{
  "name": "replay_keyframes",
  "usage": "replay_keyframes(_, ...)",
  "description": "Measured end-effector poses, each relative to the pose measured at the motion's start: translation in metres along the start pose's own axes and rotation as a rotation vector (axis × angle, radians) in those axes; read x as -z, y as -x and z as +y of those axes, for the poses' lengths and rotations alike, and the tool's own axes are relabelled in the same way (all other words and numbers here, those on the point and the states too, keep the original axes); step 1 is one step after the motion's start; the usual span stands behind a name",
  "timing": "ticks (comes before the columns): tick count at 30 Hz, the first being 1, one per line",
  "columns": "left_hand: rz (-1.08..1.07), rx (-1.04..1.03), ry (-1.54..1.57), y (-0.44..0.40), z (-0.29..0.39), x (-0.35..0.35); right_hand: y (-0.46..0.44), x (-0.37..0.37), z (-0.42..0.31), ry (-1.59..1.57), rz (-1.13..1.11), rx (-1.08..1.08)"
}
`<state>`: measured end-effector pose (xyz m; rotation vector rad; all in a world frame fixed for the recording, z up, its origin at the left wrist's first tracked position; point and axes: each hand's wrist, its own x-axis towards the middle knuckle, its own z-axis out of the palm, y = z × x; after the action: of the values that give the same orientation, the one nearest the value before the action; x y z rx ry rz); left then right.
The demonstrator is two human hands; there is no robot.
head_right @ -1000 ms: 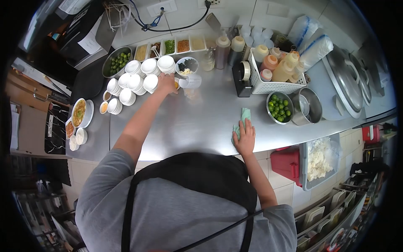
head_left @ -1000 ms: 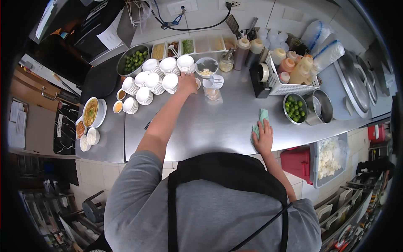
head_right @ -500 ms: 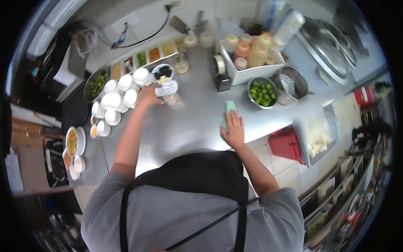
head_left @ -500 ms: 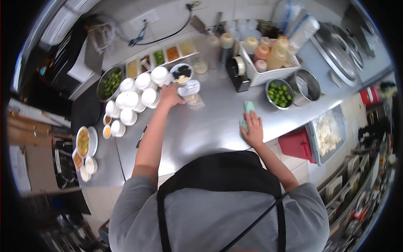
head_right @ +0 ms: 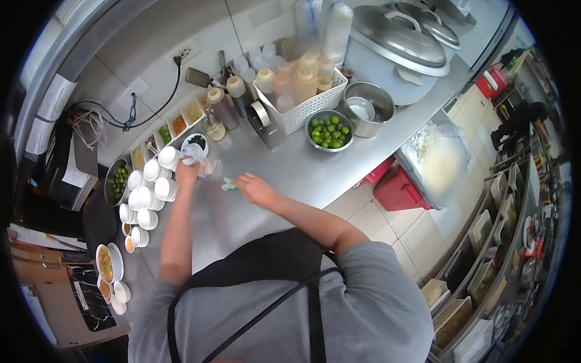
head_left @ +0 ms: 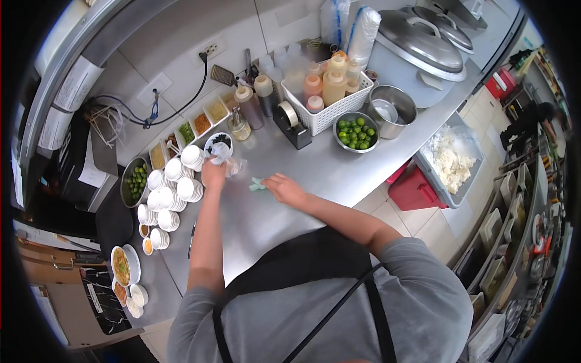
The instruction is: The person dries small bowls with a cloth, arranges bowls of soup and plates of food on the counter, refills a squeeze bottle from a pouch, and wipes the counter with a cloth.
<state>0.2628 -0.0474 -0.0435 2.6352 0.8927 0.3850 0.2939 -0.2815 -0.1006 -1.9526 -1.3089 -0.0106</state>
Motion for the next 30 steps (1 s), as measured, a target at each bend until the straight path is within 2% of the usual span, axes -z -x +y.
replay_keyframes(2,0.045,-0.062,0.070,0.001,-0.023,-0.002,-0.021,0.019,-0.002,0.074,0.149,0.067)
replay_keyframes(4,0.107,-0.111,0.234,0.013,-0.043,0.006,-0.045,0.062,0.001,0.316,0.357,0.175)
replay_keyframes(6,0.139,-0.109,0.336,0.036,-0.060,0.021,-0.074,0.127,0.011,0.358,0.476,0.080)
replay_keyframes(7,0.146,-0.110,0.341,0.049,-0.070,0.026,-0.079,0.158,0.020,0.343,0.524,-0.034)
replay_keyframes(8,0.110,-0.075,0.356,0.062,-0.081,0.030,-0.087,0.179,0.038,0.557,0.637,-0.168)
replay_keyframes(9,0.074,-0.040,0.370,0.074,-0.088,0.033,-0.095,0.206,0.045,0.548,0.499,-0.534)
replay_keyframes(10,0.021,0.027,0.366,0.089,-0.081,0.044,-0.095,0.215,0.082,0.675,0.512,-0.559)
replay_keyframes(11,-0.033,0.095,0.362,0.104,-0.070,0.052,-0.098,0.222,0.104,0.677,0.515,-0.550)
replay_keyframes(13,-0.075,0.130,0.423,0.126,-0.067,0.048,-0.102,0.229,0.133,0.565,0.356,-0.620)
replay_keyframes(14,-0.125,0.165,0.481,0.133,-0.064,0.044,-0.103,0.227,0.145,0.604,0.388,-0.557)
replay_keyframes(18,-0.175,0.158,0.558,0.149,-0.025,0.048,-0.113,0.254,0.131,0.542,0.392,-0.530)
replay_keyframes(20,-0.162,0.051,0.569,0.148,-0.007,0.058,-0.123,0.287,0.093,0.517,0.474,-0.356)
replay_keyframes(23,-0.189,-0.008,0.599,0.135,0.034,0.086,-0.132,0.329,-0.003,0.465,0.595,-0.036)
replay_keyframes(27,-0.112,-0.263,0.711,0.111,0.099,0.116,-0.129,0.332,-0.093,0.443,0.550,0.194)
replay_keyframes(29,0.044,-0.438,0.776,0.106,0.138,0.130,-0.124,0.304,-0.121,0.373,0.539,0.399)
replay_keyframes(30,0.106,-0.486,0.822,0.105,0.156,0.135,-0.119,0.284,-0.137,0.320,0.482,0.396)
